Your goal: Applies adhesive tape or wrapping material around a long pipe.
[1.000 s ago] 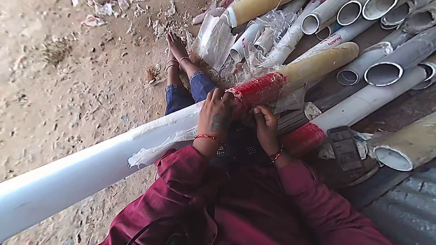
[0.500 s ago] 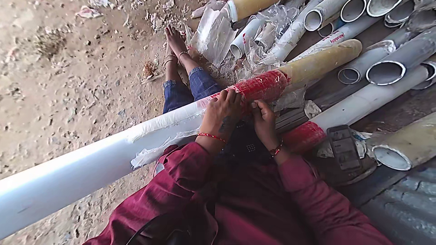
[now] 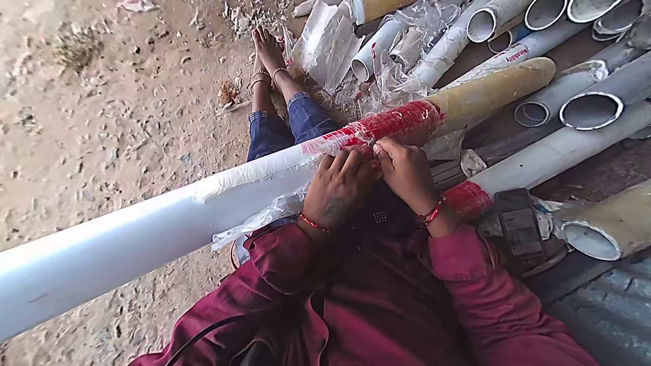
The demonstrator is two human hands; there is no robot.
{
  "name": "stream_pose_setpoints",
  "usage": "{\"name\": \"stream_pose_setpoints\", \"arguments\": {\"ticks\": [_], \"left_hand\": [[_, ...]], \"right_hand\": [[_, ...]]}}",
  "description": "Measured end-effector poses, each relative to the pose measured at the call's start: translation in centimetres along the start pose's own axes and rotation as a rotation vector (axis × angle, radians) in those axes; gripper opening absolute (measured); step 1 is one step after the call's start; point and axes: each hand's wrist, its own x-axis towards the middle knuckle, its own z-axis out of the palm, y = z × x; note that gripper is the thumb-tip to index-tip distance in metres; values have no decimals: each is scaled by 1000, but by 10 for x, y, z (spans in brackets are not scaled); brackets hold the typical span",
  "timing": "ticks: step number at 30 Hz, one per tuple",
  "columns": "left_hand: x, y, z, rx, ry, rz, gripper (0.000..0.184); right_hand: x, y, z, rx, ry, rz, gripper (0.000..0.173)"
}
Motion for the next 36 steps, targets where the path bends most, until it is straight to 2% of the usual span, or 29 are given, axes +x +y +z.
{"name": "stream_pose_setpoints", "arguments": {"ticks": [3,6,10,17,21,26,29,31,32,34,36], "left_hand": [[-5,-6,0,0,-4,160,30],[-7,-9,-2,23,-38,273,12],[-13,-13,3,62,61,370,19],[-18,-24,14,70,259,459,17],[-17,-26,15,66,274,490,18],[-18,-22,13,-117,344,336,26],[-6,-12,3,-93,295,-37,18],[11,-7,-9,-97,122,-256,20],[18,-7,-12,-97,45,-308,24],[20,-5,-13,-113,-47,-347,23],[26,-6,-11,-121,-53,-339,19]], "right_hand": [[4,3,-2,1,-29,-12,20],[2,-3,-5,-56,-33,-9,21],[4,-13,-7,-115,-61,17,20],[5,-21,-9,-143,-132,65,23],[-4,-19,-6,-135,-107,56,21],[-21,-8,9,-100,-60,46,23],[-33,-1,10,-17,-124,106,17],[-35,7,7,29,20,129,20],[-32,12,2,25,114,118,24],[-23,18,-6,-11,243,106,27],[0,22,-3,-38,391,92,27]]}}
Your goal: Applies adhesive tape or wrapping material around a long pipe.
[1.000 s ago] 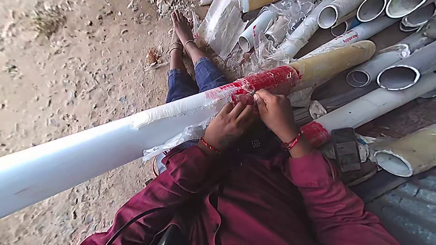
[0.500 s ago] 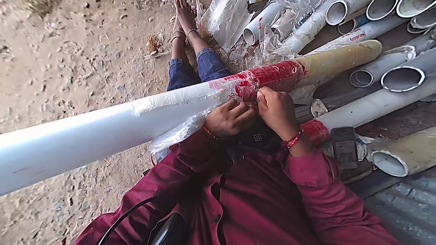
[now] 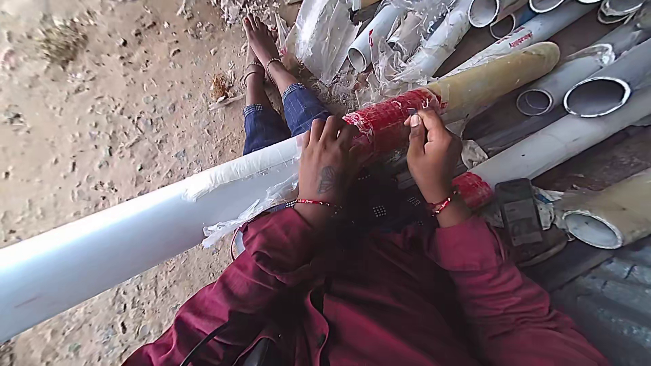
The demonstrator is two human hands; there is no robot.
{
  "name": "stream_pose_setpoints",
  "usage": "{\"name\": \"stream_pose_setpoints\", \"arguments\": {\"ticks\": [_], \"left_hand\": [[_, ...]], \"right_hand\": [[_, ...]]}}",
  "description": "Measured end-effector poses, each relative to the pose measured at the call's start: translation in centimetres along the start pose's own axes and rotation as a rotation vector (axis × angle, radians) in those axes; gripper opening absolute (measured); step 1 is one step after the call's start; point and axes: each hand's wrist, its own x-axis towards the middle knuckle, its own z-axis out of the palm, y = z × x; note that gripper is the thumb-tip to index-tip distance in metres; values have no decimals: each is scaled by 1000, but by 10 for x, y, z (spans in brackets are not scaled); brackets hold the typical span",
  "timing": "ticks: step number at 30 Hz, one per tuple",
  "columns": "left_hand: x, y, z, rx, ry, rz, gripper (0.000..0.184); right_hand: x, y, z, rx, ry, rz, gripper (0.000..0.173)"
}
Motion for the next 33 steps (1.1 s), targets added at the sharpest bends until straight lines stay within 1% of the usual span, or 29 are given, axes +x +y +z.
{"name": "stream_pose_setpoints", "arguments": {"ticks": [2,4,7,9,11,15,19,21,22,24,26,28,30,33], "left_hand": [[2,2,0,3,-6,18,16],[3,5,0,9,-31,25,16],[7,10,-1,34,-67,12,17],[12,10,-1,42,-100,-4,18],[16,8,0,39,-142,2,18],[19,2,4,51,-220,111,17],[8,2,11,141,-217,255,14],[5,-2,14,146,-162,329,12],[5,-5,15,122,-124,340,11],[7,-9,12,16,-93,292,15],[10,-9,6,-111,-131,225,23],[9,-8,3,-167,-105,221,19],[6,-10,7,-128,-41,268,18],[-2,-15,12,9,10,399,15]], "right_hand": [[16,0,18,-29,86,-47,25],[28,-1,42,-50,134,-115,24],[34,-1,70,-91,204,-164,26],[34,0,77,-93,255,-174,27],[34,1,77,-87,255,-159,27],[39,2,76,-108,207,-147,28],[48,1,73,-111,140,-85,28],[48,2,73,-112,147,-75,28],[49,2,73,-107,163,-83,27],[50,2,75,-104,181,-88,27],[49,1,75,-104,172,-79,28],[48,1,74,-109,173,-76,28],[49,0,74,-102,166,-67,29],[49,-1,73,-94,149,-60,29]]}}
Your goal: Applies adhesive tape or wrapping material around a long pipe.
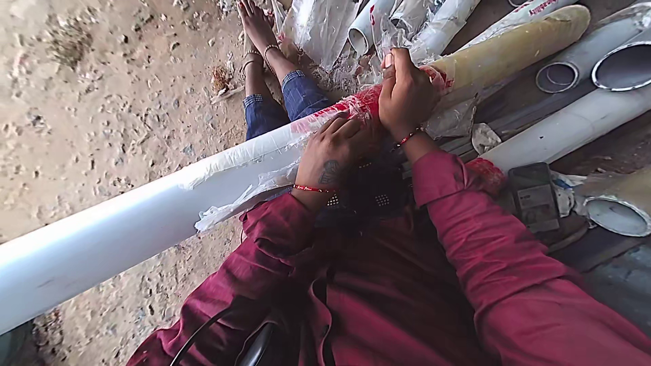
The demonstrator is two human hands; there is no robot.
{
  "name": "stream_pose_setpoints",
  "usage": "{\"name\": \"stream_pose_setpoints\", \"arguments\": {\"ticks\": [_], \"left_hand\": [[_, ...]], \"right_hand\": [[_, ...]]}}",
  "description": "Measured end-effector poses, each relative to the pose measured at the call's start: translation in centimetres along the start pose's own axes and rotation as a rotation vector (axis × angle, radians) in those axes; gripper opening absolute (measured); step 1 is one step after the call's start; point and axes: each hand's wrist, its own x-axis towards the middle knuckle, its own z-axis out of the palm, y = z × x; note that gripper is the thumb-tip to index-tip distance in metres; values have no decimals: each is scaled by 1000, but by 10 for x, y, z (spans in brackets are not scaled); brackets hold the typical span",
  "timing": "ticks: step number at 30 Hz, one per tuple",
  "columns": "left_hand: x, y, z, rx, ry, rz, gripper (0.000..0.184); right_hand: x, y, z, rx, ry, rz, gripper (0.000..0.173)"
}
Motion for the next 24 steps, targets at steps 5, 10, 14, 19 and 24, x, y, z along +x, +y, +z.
{"name": "stream_pose_setpoints", "arguments": {"ticks": [5,10,14,19,24], "left_hand": [[-15,3,3,62,96,217,16],[-50,53,-17,-68,196,386,21],[-78,42,-40,-28,239,299,16],[-70,-6,-61,193,293,-180,32],[-84,-8,-32,392,276,-73,29]], "right_hand": [[-3,5,-1,14,39,-29,28],[4,7,0,9,-7,-19,30],[25,1,7,-47,-147,62,35],[15,2,-8,-87,-156,26,35],[14,3,-19,29,-292,-191,32]]}}
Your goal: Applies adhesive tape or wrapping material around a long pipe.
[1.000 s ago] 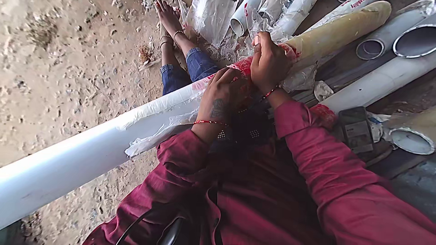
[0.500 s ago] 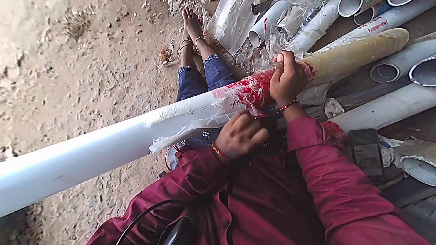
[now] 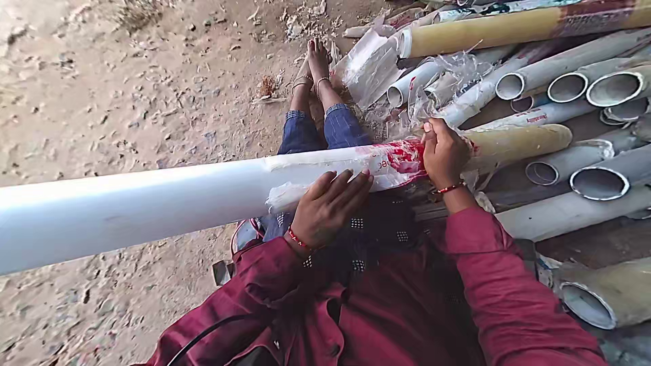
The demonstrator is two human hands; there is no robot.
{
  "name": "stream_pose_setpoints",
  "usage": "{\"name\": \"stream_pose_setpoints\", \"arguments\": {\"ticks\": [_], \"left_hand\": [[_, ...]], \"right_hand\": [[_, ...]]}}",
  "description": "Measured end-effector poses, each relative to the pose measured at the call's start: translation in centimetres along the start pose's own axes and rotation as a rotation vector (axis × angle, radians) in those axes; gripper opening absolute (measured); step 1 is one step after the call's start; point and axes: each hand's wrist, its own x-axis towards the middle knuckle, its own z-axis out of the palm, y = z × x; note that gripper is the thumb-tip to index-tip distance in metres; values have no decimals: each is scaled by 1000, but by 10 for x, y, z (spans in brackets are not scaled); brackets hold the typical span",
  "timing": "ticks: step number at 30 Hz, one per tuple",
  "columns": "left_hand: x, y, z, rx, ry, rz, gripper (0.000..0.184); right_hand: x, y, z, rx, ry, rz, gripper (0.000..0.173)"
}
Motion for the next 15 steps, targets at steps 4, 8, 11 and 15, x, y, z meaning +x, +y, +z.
{"name": "stream_pose_setpoints", "arguments": {"ticks": [4,8,11,15], "left_hand": [[-16,-3,10,29,130,102,30],[-20,-3,12,2,148,136,29],[-17,-3,10,-33,135,115,29],[-15,-4,9,-46,121,104,29]], "right_hand": [[1,-20,-23,50,-157,-481,26],[4,-43,-40,1,-334,-813,23],[6,-49,-45,-70,-398,-883,18],[9,-42,-50,-157,-470,-882,12]]}}
